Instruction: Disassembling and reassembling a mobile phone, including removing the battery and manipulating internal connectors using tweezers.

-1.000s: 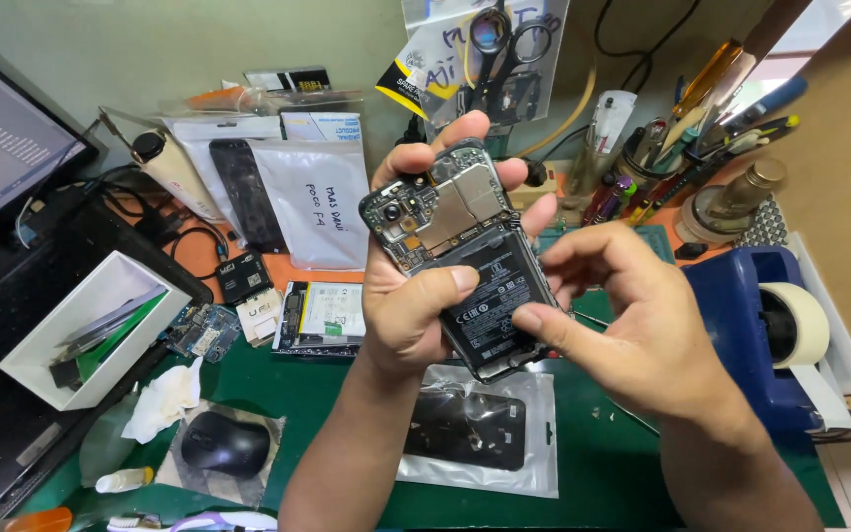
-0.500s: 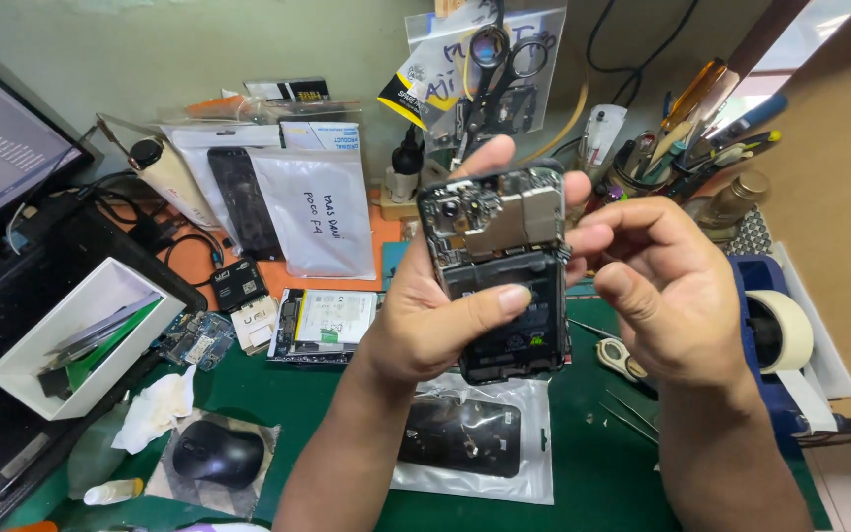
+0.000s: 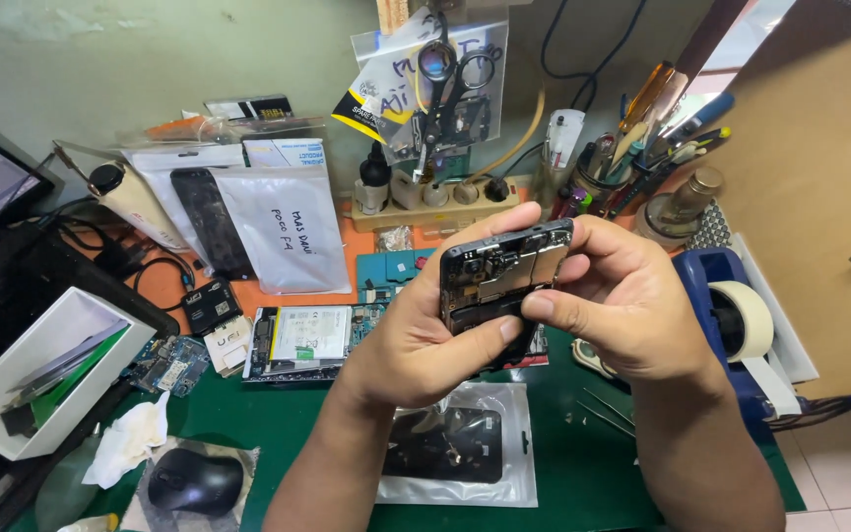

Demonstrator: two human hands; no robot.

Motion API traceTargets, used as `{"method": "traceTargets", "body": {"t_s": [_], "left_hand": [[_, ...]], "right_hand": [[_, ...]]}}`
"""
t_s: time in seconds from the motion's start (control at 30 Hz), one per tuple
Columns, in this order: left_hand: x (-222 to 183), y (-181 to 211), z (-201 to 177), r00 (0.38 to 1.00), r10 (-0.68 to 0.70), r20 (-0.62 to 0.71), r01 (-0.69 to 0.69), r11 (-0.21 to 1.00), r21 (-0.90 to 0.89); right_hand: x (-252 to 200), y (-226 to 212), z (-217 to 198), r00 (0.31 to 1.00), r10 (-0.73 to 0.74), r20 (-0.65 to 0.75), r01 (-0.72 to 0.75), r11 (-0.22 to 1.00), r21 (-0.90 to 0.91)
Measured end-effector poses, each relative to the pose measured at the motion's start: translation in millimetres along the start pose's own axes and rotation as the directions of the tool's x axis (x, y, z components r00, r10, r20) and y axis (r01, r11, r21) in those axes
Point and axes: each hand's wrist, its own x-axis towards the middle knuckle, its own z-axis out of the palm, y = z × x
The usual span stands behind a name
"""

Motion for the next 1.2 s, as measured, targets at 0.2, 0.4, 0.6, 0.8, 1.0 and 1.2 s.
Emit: {"method": "traceTargets", "body": {"t_s": [0.2,0.4,0.6,0.8,1.0,1.2], "left_hand": [[0,-1,0,0.999,-0.041,0.034,0.041,0.999,0.007],[-1,-4,-3,0.993,-0.039,0.114,0.037,0.999,0.02],[0,-8,-2,0.995,-0.053,0.08,0.059,0.995,-0.079],[9,-14,1,0.982,-0.024,-0.188,-0.018,0.976,-0.217],[15,-21,-3,0.842,0.106,-0.529,-0.315,0.892,-0.323],[12,-24,0,0.883,0.109,-0.455,-0.367,0.765,-0.529]], "right_hand": [[1,-3,-2,0.999,-0.035,0.029,0.038,0.995,-0.096],[4,-7,-6,0.998,-0.018,0.066,0.024,0.995,-0.094],[3,-7,-5,1.0,-0.005,0.014,0.007,0.99,-0.138],[8,0,9,0.982,-0.115,-0.148,0.071,0.959,-0.274],[-12,-13,32,0.895,-0.432,0.11,0.305,0.414,-0.858],[-11,3,39,0.889,-0.4,0.223,0.401,0.443,-0.802]]}}
